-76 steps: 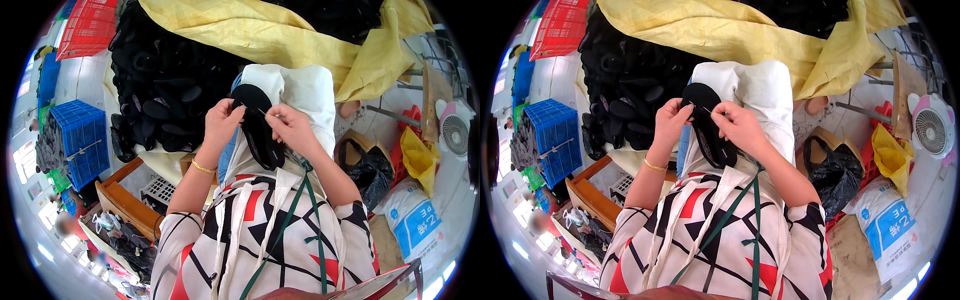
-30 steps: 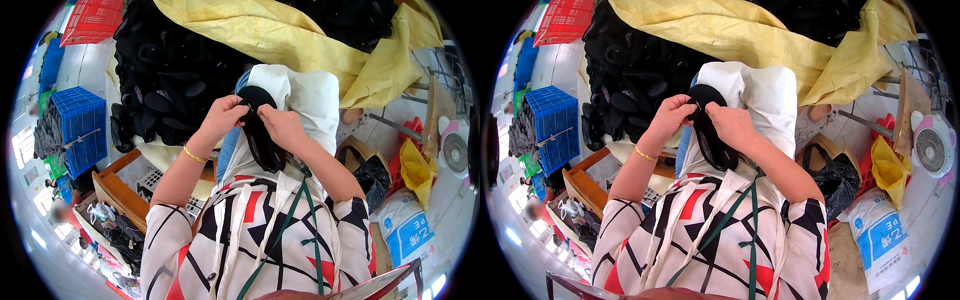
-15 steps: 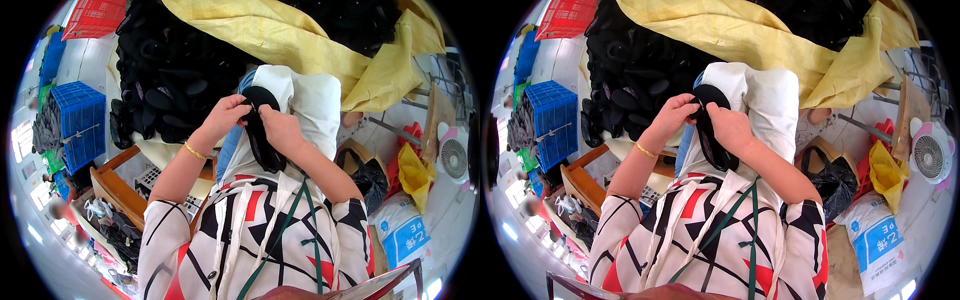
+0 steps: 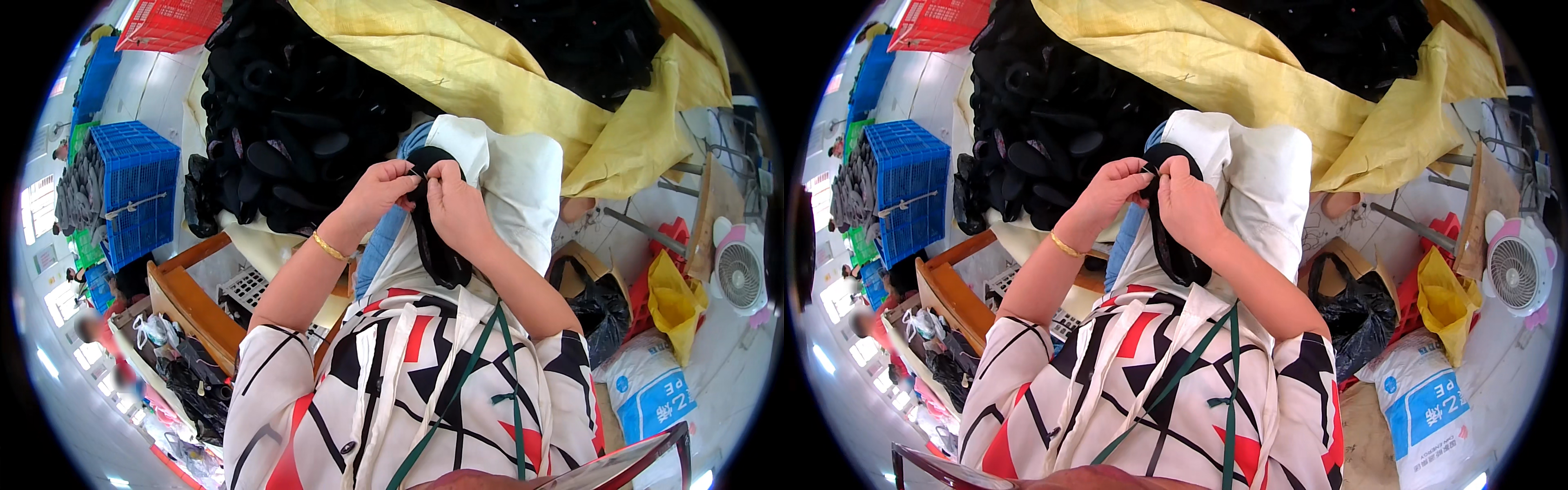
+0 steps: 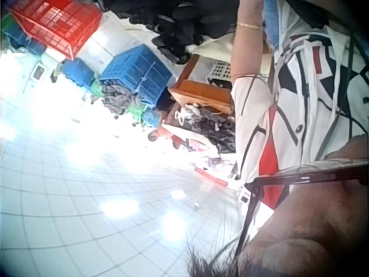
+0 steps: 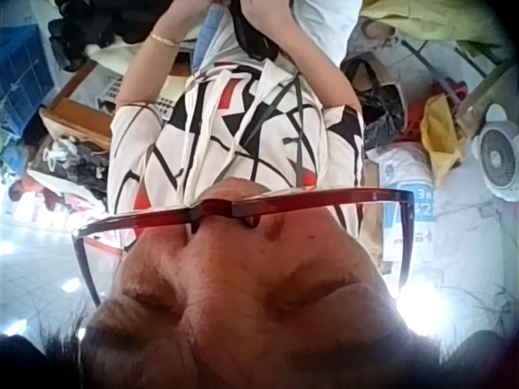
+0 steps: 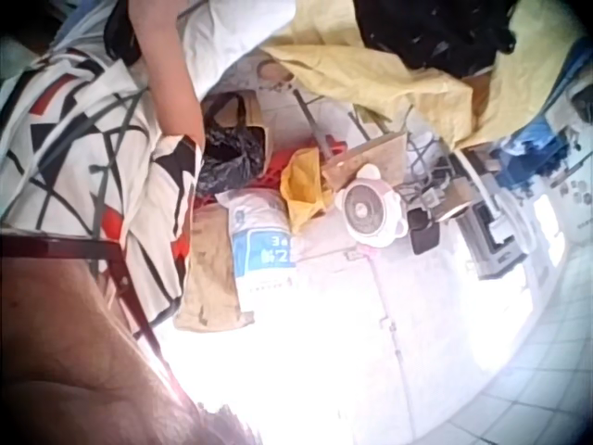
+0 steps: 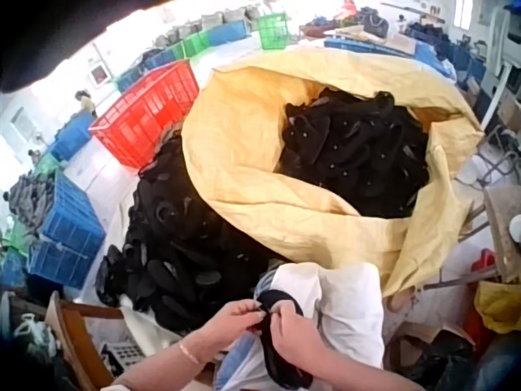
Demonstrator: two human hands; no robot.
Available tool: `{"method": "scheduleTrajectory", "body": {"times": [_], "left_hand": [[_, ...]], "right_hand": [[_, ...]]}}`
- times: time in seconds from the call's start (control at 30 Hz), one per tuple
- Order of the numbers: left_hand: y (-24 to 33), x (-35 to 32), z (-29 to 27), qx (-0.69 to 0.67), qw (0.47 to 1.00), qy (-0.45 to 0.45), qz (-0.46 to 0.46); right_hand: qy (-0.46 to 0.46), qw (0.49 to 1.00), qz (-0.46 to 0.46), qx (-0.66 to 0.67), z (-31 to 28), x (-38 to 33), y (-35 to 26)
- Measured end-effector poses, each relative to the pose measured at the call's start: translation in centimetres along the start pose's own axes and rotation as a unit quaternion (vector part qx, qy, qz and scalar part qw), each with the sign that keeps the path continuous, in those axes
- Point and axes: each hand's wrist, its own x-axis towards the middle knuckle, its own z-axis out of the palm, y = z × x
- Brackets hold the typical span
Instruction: The person hand-sews a black slip-on shoe using a needle and thread. They repeatedly insert the needle through the shoe's upper, pull the thread, and adjust the shoe's position on a white cushion. The person works on multiple shoes from a nearby pile.
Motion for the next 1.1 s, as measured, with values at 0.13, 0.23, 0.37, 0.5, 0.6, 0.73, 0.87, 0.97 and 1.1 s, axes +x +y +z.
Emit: {"method": "scheduleTrajectory", "body": {"times": [0.13,0.23,0.37,0.5,0.6,0.73,0.87,0.97,1.1], "left_hand": [[-0.7,-0.4,0.0,0.013,0.999,0.029,0.003],[-0.8,-0.4,0.0,0.028,0.998,0.054,0.007],[-1.0,0.0,0.2,0.03,0.998,0.058,0.0],[-0.2,0.0,0.5,0.072,0.994,0.083,0.007],[-0.9,0.1,0.9,0.066,0.994,0.079,0.035],[-0.8,0.1,1.2,0.069,0.994,0.073,0.051],[-1.0,0.2,0.7,0.095,0.993,0.062,0.034],[-1.1,0.4,1.1,0.113,0.989,0.062,0.068],[-1.0,0.4,1.2,0.236,0.959,0.096,0.124]], "right_hand": [[-0.114,0.991,0.067,0.009,-1.7,0.8,-0.9],[0.034,0.992,-0.079,-0.094,-2.1,0.5,-1.9],[0.02,0.995,-0.094,-0.025,-1.2,1.6,-1.3],[0.079,0.994,-0.068,0.029,0.3,3.6,0.4],[0.015,0.931,0.154,0.331,-2.0,4.9,-0.9],[-0.076,0.888,0.214,0.399,-5.0,2.4,1.2],[0.052,0.849,0.22,0.478,-10.4,-0.1,7.0],[0.134,0.836,0.198,0.494,-13.5,-1.4,8.8],[0.09,0.989,0.046,0.111,-11.7,-1.8,8.0]]}}
